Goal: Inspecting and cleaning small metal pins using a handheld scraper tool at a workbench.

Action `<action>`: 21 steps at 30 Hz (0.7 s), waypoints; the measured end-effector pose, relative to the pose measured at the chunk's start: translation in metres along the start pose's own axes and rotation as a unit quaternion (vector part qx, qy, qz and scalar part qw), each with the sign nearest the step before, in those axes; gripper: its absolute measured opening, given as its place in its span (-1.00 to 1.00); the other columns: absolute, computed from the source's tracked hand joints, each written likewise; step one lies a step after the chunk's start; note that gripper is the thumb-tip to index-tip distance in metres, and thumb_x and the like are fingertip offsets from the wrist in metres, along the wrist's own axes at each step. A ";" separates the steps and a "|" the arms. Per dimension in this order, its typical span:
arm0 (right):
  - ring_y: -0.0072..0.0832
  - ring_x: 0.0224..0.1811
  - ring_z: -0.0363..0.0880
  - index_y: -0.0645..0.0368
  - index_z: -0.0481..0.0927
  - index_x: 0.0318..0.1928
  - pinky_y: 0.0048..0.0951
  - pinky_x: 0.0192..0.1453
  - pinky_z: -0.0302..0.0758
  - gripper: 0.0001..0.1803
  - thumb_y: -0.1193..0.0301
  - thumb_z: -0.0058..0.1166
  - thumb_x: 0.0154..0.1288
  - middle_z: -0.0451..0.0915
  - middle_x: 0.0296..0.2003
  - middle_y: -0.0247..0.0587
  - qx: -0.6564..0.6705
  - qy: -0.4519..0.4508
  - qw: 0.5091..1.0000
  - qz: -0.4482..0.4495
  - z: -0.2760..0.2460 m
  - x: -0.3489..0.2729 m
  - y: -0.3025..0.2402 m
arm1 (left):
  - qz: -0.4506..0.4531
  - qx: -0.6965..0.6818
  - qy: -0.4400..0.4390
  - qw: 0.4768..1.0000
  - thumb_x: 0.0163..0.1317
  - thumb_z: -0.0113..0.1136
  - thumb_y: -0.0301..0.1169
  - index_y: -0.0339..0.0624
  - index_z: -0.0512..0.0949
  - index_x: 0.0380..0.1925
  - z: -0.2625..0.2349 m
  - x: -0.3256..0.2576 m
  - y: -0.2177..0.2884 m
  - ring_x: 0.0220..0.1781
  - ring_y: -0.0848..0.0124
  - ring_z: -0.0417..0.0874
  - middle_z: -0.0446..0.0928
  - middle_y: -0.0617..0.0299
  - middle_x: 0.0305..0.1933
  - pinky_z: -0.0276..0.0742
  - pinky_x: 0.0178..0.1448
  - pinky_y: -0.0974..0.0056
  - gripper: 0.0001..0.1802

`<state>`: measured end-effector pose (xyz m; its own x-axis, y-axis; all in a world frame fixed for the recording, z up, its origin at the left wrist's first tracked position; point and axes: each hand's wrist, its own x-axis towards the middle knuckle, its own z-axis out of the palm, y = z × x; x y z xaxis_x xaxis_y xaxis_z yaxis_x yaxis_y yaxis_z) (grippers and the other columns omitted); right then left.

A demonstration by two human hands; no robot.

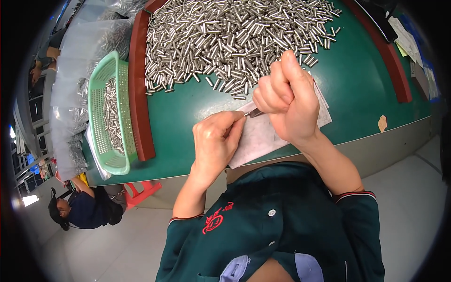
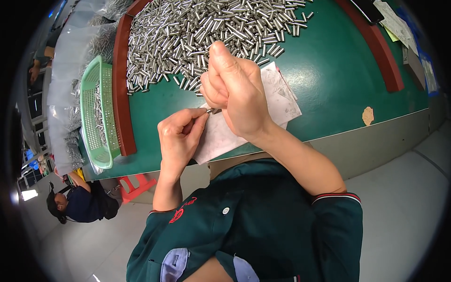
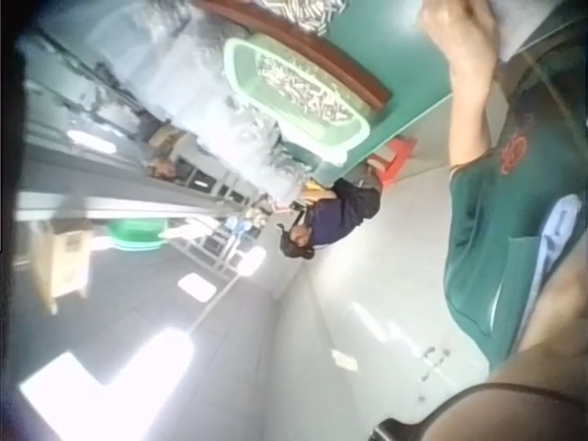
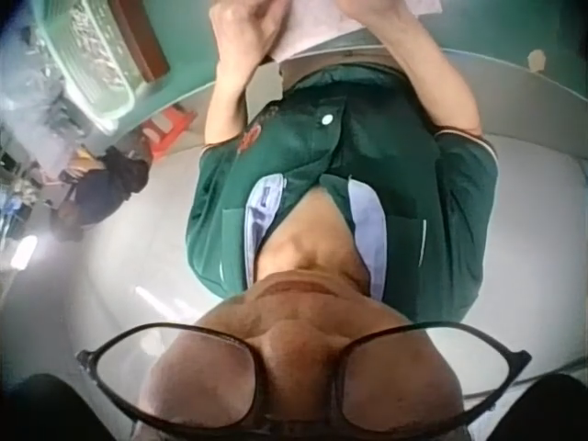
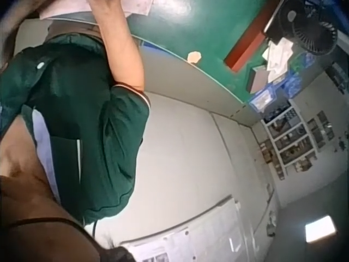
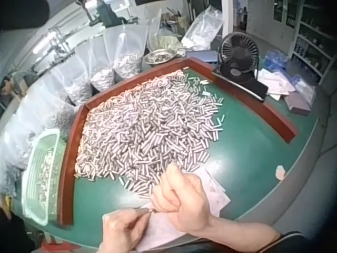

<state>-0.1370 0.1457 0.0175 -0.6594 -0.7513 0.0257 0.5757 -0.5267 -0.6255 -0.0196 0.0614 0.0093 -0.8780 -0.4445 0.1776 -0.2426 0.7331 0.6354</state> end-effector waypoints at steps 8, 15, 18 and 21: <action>-0.71 -0.82 -0.23 0.01 0.03 -0.76 -0.60 -0.73 -0.18 -0.50 0.20 -0.50 0.37 -0.07 -0.87 -0.53 -0.018 0.001 1.000 -0.005 0.005 -0.001 0.000 | 0.018 -0.009 0.009 1.000 -0.13 0.21 -0.60 -0.29 0.53 -0.55 0.002 -0.002 -0.005 -0.76 0.55 0.22 0.32 0.24 -0.76 0.15 -0.66 0.46 -0.92; -0.71 -0.82 -0.23 0.01 0.02 -0.76 -0.60 -0.72 -0.19 -0.50 0.20 -0.50 0.37 -0.07 -0.87 -0.54 -0.028 0.002 1.000 -0.010 0.004 -0.001 0.001 | 0.011 -0.021 0.007 1.000 -0.13 0.20 -0.61 -0.30 0.53 -0.54 0.002 -0.002 -0.006 -0.75 0.53 0.24 0.35 0.22 -0.74 0.17 -0.65 0.46 -0.92; -0.71 -0.82 -0.23 0.01 0.03 -0.75 -0.60 -0.72 -0.18 -0.50 0.20 -0.50 0.37 -0.08 -0.87 -0.54 -0.029 -0.002 1.000 -0.011 0.004 -0.001 0.002 | 0.012 -0.025 0.009 1.000 -0.12 0.20 -0.61 -0.30 0.53 -0.54 0.002 -0.002 -0.008 -0.75 0.52 0.27 0.38 0.21 -0.73 0.20 -0.63 0.46 -0.92; -0.71 -0.82 -0.22 0.01 0.03 -0.75 -0.60 -0.72 -0.18 -0.51 0.21 -0.49 0.37 -0.08 -0.86 -0.54 -0.036 -0.006 0.999 -0.016 0.006 -0.001 0.002 | 0.011 -0.022 0.005 1.000 -0.12 0.20 -0.60 -0.31 0.53 -0.54 0.001 -0.002 -0.008 -0.74 0.52 0.30 0.40 0.20 -0.71 0.22 -0.62 0.46 -0.92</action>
<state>-0.1325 0.1434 0.0208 -0.6717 -0.7387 0.0557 0.5177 -0.5218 -0.6780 -0.0159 0.0571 0.0032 -0.8787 -0.4340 0.1986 -0.2051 0.7191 0.6639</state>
